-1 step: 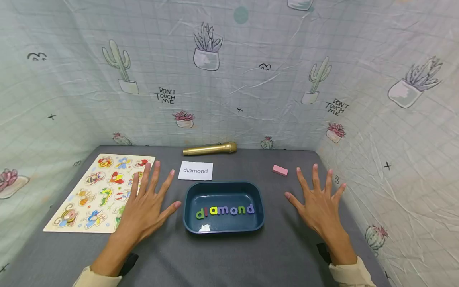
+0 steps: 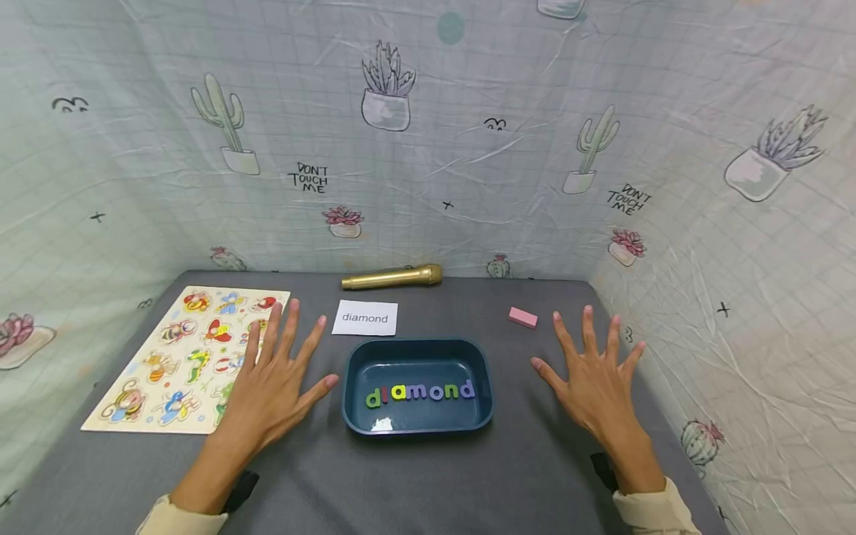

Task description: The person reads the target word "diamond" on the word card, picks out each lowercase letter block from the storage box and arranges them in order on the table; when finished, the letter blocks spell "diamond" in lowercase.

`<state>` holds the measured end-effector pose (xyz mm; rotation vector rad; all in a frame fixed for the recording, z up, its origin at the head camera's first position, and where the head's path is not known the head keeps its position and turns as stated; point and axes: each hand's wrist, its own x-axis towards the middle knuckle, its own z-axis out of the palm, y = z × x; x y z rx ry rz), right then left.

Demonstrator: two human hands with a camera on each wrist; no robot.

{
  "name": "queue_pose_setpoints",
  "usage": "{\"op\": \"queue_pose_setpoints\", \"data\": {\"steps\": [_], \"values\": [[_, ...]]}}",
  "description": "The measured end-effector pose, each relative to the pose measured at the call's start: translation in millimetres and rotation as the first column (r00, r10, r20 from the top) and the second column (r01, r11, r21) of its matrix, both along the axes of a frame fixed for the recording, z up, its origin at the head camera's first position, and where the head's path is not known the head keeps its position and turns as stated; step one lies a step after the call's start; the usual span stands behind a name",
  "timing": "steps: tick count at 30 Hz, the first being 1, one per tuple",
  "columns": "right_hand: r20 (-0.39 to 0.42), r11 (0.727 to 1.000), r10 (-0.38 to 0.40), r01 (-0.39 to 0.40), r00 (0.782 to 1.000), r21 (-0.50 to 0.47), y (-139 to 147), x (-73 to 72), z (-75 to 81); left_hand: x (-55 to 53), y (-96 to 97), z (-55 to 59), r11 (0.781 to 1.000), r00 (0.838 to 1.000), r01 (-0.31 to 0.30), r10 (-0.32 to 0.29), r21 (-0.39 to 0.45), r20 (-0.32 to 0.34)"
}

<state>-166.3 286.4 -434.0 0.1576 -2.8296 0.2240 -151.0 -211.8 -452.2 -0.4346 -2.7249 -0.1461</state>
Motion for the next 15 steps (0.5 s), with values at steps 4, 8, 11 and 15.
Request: {"op": "queue_pose_setpoints", "data": {"steps": [4,8,11,15], "values": [[0.007,1.0,0.0,0.0,1.0,-0.005,0,-0.5,0.4,-0.9,1.1,-0.2,1.0,1.0,0.008,-0.008,0.006,-0.002],[0.007,1.0,-0.001,0.001,1.0,-0.007,-3,-1.3,1.3,-2.0,3.4,-0.2,1.0,1.0,0.014,-0.014,0.014,-0.004],[-0.002,1.0,0.004,-0.004,1.0,-0.008,-9,-2.5,1.6,-1.8,5.7,-1.0,1.0,1.0,0.013,-0.013,0.022,0.016],[-0.029,0.999,0.033,-0.034,0.999,-0.027,-21,-4.1,2.1,0.0,9.2,-2.8,0.998,0.999,0.026,-0.028,0.051,0.04]]}}
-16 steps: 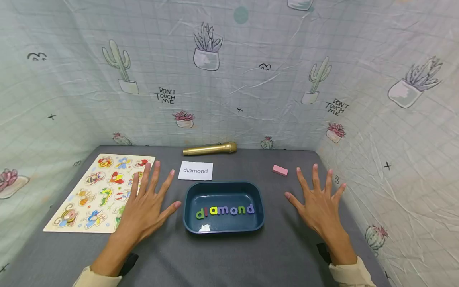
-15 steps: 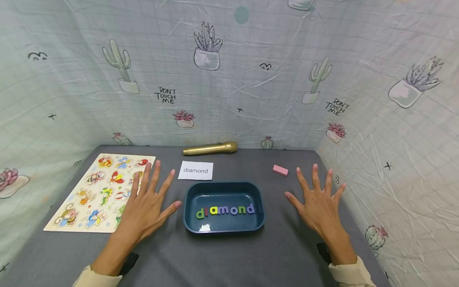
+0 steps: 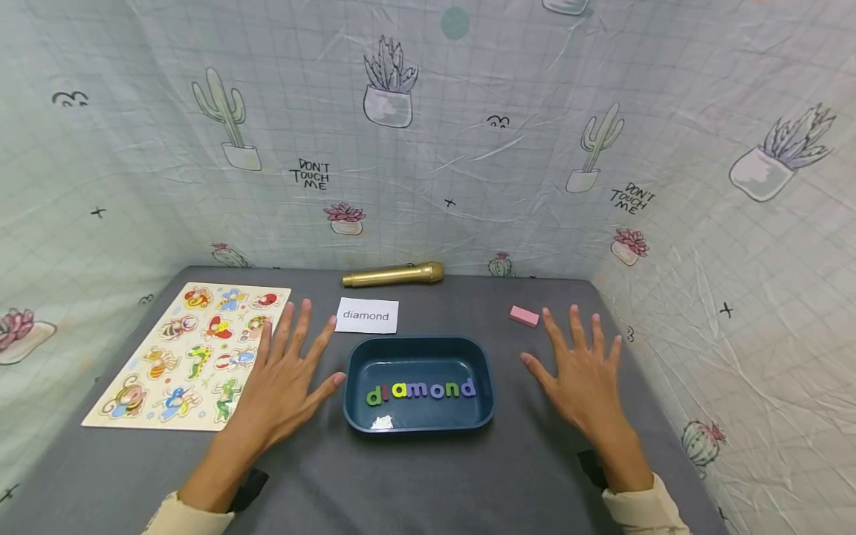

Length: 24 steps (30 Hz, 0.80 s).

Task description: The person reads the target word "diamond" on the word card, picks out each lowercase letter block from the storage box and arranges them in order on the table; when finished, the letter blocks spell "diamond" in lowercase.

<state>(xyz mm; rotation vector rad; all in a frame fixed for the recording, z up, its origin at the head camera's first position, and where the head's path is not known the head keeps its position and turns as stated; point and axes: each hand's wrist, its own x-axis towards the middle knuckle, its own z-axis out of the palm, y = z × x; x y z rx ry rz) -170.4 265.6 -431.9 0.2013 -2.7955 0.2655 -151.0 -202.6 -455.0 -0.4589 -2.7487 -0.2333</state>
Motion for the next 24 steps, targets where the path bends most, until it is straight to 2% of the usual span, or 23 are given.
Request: {"op": "queue_pose_setpoints", "data": {"steps": [4,7,9,11,12,14,16,18,20,21,22,24], "values": [[-0.046,0.997,0.059,-0.061,0.997,-0.052,-15,-0.3,-0.9,3.3,4.8,-2.3,0.998,1.0,0.025,-0.025,0.061,-0.008],[-0.103,0.987,0.118,-0.128,0.988,-0.098,-29,0.3,-2.7,7.1,10.0,-6.3,0.985,0.999,0.044,-0.047,0.167,0.011],[-0.147,0.977,0.155,-0.174,0.977,-0.125,-40,1.1,-3.6,9.7,14.6,-9.9,0.96,0.996,0.054,-0.07,0.276,0.05],[-0.177,0.96,0.192,-0.222,0.965,-0.169,-52,2.1,-3.1,12.4,19.2,-14.3,0.909,0.989,0.054,-0.106,0.414,0.102],[-0.19,0.951,0.208,-0.244,0.96,-0.192,-58,2.5,-3.3,13.6,21.5,-16.9,0.872,0.983,0.053,-0.13,0.486,0.127],[-0.208,0.93,0.238,-0.284,0.949,-0.234,-71,3.2,-3.8,15.5,26.2,-22.6,0.778,0.968,0.046,-0.19,0.626,0.165],[-0.213,0.906,0.268,-0.321,0.939,-0.275,-83,3.4,-4.7,16.4,30.4,-28.7,0.653,0.945,0.038,-0.269,0.756,0.184],[-0.214,0.884,0.295,-0.351,0.931,-0.307,-96,3.9,-5.9,17.3,34.0,-34.8,0.521,0.916,0.011,-0.347,0.854,0.2],[-0.203,0.863,0.323,-0.376,0.924,-0.336,-107,4.1,-6.8,18.1,36.9,-40.0,0.392,0.884,-0.049,-0.411,0.919,0.223],[-0.198,0.854,0.336,-0.386,0.921,-0.349,-113,4.0,-7.4,18.7,38.0,-42.3,0.336,0.868,-0.089,-0.436,0.938,0.239],[-0.193,0.844,0.347,-0.396,0.918,-0.361,-118,4.0,-7.8,19.4,38.9,-44.3,0.291,0.852,-0.132,-0.455,0.948,0.258],[-0.181,0.829,0.368,-0.41,0.912,-0.381,-129,3.9,-9.0,21.0,40.3,-47.4,0.227,0.826,-0.208,-0.479,0.951,0.295]]}}
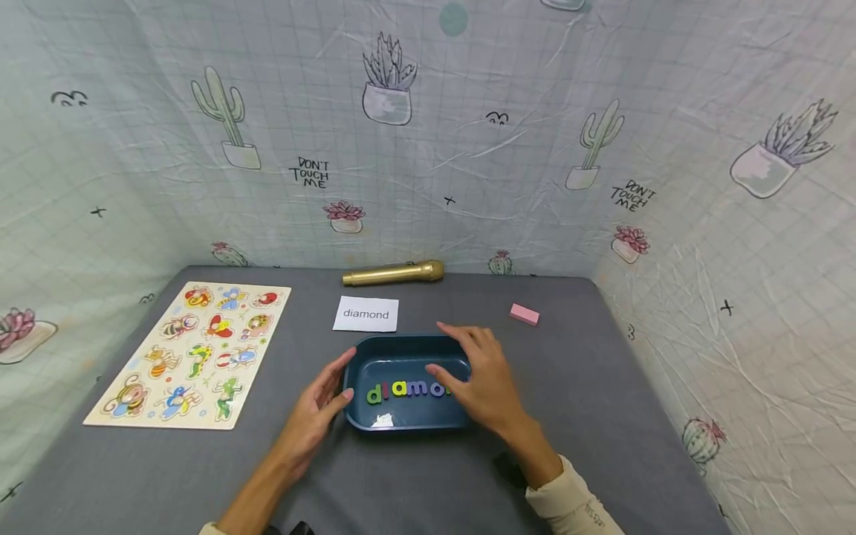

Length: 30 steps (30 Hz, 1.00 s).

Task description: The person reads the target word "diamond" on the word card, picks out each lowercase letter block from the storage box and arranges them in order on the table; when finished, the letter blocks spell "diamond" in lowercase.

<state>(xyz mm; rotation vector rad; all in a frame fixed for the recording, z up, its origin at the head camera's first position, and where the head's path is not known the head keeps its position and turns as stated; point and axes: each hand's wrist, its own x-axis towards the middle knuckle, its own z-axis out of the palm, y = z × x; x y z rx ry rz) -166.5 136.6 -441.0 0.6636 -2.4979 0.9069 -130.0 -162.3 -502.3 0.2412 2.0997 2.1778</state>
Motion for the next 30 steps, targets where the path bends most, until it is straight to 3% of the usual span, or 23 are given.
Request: {"op": "queue_pose_setpoints", "data": {"steps": [4,8,13,18,23,25,30], "values": [[0.034,0.998,0.056,-0.054,0.998,-0.041,-19,0.0,-3.3,1.4,1.4,-4.5,0.999,0.998,-0.004,0.001,0.047,0.07],[0.084,0.989,0.122,-0.113,0.989,-0.099,-37,-1.4,-7.2,0.9,1.5,-7.0,0.999,0.998,-0.008,0.005,0.039,0.062],[0.194,0.976,0.178,-0.149,0.965,-0.157,-57,-5.3,-15.0,0.3,2.5,-9.6,0.999,0.998,0.014,-0.016,0.039,0.054],[0.31,0.972,0.202,-0.152,0.929,-0.177,-71,-11.8,-21.9,0.4,3.5,-10.9,0.999,0.996,0.018,-0.022,0.045,0.087],[0.418,0.979,0.2,-0.166,0.886,-0.117,-80,-20.1,-29.1,1.2,3.9,-11.1,0.998,0.995,0.018,-0.024,0.054,0.099],[0.438,0.983,0.184,-0.171,0.88,-0.07,-83,-22.4,-31.4,1.2,3.9,-11.7,0.998,0.995,0.022,-0.028,0.058,0.092],[0.403,0.977,0.119,-0.18,0.907,0.116,-90,-24.0,-33.9,1.3,2.0,-11.0,0.997,0.997,0.019,-0.023,0.068,0.069]]}}
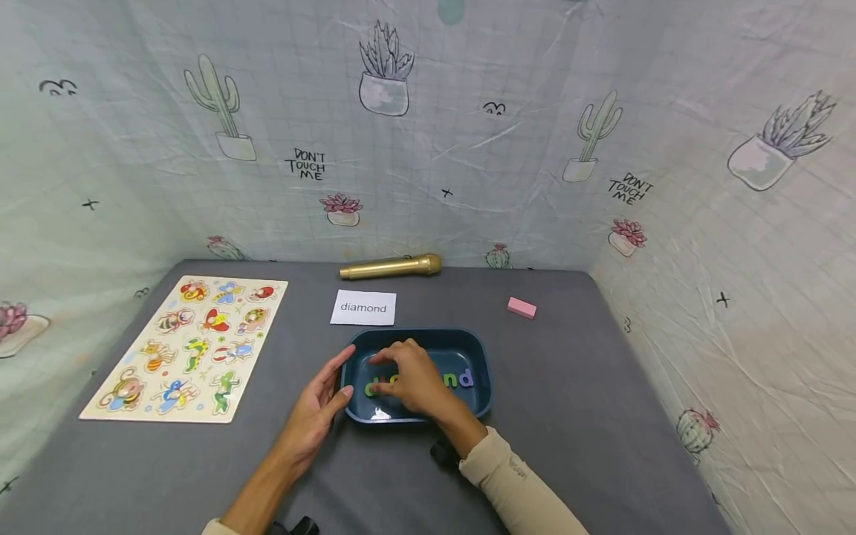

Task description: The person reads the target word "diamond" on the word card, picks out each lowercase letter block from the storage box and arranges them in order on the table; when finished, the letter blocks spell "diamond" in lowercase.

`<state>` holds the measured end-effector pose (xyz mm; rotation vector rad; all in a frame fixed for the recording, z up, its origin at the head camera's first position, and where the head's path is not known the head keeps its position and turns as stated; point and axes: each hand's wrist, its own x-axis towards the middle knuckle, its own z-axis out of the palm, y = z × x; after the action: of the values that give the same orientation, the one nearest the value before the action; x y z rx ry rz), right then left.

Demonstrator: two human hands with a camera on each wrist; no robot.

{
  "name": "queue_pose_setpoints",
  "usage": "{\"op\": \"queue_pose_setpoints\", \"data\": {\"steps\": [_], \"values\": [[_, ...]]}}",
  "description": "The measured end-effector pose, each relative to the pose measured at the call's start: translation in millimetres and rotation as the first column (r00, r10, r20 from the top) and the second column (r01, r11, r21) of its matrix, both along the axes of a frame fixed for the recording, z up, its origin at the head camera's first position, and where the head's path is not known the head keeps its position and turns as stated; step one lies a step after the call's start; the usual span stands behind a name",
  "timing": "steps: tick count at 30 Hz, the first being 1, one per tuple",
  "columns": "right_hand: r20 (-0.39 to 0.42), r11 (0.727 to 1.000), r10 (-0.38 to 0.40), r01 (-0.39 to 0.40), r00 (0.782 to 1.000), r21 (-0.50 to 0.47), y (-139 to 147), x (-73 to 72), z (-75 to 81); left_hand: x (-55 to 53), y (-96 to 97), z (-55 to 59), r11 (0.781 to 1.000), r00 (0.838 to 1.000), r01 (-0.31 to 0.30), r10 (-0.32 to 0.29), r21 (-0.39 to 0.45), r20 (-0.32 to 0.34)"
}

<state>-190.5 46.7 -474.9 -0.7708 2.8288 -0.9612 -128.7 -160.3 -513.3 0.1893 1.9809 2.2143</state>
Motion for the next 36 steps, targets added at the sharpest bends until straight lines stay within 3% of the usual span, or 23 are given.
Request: {"op": "queue_pose_setpoints", "data": {"steps": [4,14,30,36], "values": [[-0.063,0.991,0.023,-0.014,0.998,0.13,-2.4,1.4,-2.1,0.0,0.6,0.9,1.0,1.0,-0.004,0.004,0.001,-0.004],[-0.133,0.966,0.094,-0.058,0.987,0.252,-7.1,-1.6,-8.8,1.2,0.2,0.8,1.0,1.0,-0.005,0.005,0.006,-0.002],[-0.185,0.971,0.107,-0.063,0.977,0.229,-6.0,1.9,-6.0,0.9,1.3,0.6,1.0,1.0,-0.015,0.015,0.007,-0.013],[-0.235,0.99,0.058,-0.025,0.97,0.14,-3.3,3.5,-5.1,0.6,1.2,-0.2,1.0,1.0,-0.011,0.011,0.008,-0.013]]}}
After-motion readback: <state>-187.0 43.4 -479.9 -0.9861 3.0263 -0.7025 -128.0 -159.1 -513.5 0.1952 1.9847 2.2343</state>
